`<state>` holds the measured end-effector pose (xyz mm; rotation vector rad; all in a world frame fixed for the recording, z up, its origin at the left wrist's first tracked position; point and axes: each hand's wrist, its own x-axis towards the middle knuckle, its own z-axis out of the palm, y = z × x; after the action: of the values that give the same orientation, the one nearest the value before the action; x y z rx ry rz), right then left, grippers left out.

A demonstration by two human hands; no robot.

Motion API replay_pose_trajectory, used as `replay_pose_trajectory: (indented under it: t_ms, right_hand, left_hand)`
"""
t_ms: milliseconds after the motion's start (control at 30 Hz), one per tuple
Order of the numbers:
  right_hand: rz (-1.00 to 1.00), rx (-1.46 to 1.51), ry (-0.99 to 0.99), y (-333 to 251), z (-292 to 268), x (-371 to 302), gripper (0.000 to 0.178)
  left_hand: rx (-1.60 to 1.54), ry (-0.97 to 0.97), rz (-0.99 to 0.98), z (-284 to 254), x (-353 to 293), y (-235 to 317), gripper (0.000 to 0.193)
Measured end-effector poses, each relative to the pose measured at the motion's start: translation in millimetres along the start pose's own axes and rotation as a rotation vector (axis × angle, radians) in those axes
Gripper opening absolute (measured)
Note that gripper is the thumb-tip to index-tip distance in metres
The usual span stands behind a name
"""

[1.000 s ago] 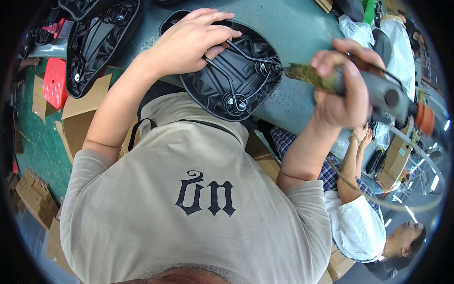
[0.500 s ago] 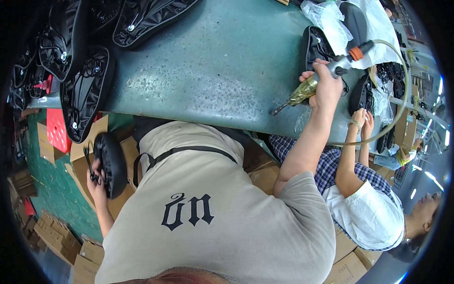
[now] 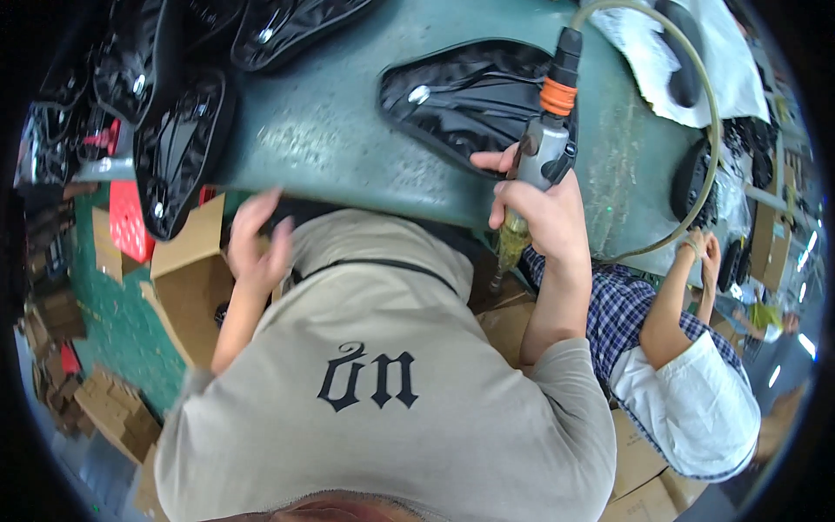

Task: Assembling bicycle seats using a pneumatic screwdriver to secure components.

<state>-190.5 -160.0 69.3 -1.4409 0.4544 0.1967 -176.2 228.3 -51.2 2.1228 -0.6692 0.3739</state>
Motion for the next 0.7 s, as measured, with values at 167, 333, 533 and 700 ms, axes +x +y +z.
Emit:
replay_pose_trajectory:
  t_ms: [167, 333, 533, 700]
  right_hand:
    - [-0.233, -0.046, -0.075, -15, 34, -26, 0.028]
    - [-0.815, 0.181, -0.3, -53, 50, -14, 0.036]
    - [-0.957, 0.01, -0.376, -54, 93, 24, 0.039]
    - [-0.889, 0.074, -0.309, -47, 116, 35, 0.038]
  left_hand:
    - [-0.099, -0.142, -0.004, 57, 85, 22, 0.104]
    - [-0.266, -0.247, 0.018, 71, 99, 16, 0.105]
    - [-0.44, -0.329, 0.132, 87, 119, 5, 0.101]
    - [-0.463, -0.255, 0.118, 92, 111, -3, 0.099]
